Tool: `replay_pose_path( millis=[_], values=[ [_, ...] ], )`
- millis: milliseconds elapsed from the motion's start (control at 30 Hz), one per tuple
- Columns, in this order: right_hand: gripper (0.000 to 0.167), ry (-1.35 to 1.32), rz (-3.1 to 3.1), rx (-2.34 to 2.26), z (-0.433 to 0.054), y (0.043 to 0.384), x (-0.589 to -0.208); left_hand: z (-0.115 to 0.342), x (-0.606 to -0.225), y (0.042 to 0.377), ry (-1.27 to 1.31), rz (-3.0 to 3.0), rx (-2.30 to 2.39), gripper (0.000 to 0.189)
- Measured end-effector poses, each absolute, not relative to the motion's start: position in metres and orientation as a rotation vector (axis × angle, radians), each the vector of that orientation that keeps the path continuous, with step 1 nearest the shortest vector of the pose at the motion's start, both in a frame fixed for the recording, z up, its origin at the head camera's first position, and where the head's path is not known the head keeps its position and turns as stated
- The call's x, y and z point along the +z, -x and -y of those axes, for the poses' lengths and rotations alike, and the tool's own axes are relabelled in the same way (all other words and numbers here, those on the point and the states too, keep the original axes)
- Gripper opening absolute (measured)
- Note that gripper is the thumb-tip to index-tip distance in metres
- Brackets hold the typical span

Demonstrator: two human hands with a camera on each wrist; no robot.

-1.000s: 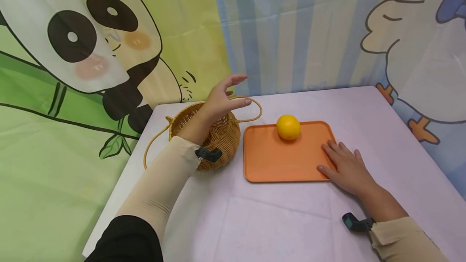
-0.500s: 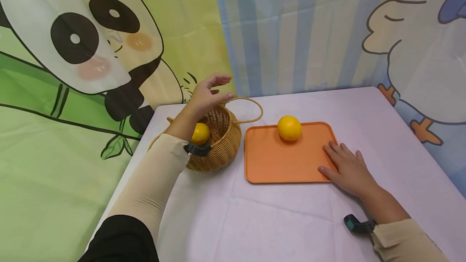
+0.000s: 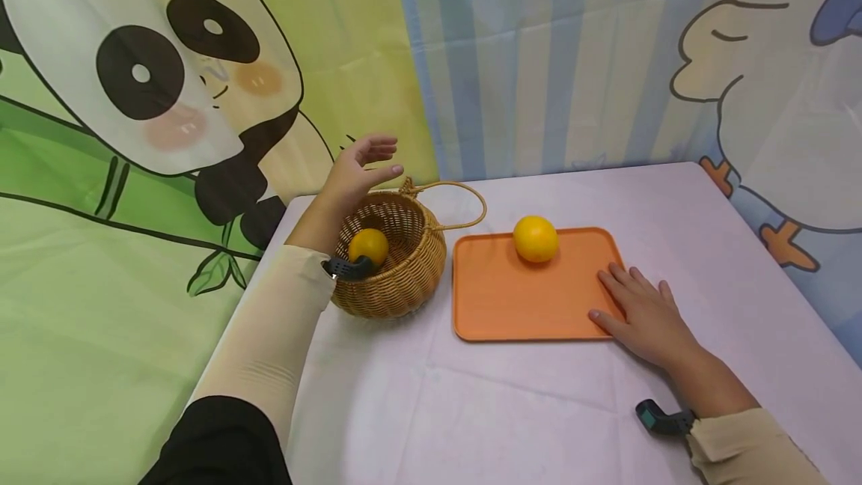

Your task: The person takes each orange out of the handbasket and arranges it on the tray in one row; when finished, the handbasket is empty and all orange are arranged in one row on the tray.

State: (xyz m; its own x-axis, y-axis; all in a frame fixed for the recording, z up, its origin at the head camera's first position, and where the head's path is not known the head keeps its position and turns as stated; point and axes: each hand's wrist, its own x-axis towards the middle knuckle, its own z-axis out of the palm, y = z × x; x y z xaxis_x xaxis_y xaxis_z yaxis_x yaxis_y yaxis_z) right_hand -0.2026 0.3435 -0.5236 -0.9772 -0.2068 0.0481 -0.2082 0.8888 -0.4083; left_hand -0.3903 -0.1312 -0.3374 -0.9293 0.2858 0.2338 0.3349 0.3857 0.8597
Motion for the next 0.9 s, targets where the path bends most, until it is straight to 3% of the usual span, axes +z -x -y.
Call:
replay_pose_path(
  millis=[900],
  values=[
    [0.086, -0.386, 3.031, 0.685, -0.346, 0.205, -0.526, 0.174, -0.351, 0.392, 0.872, 2.782, -1.555, 0.041]
  ],
)
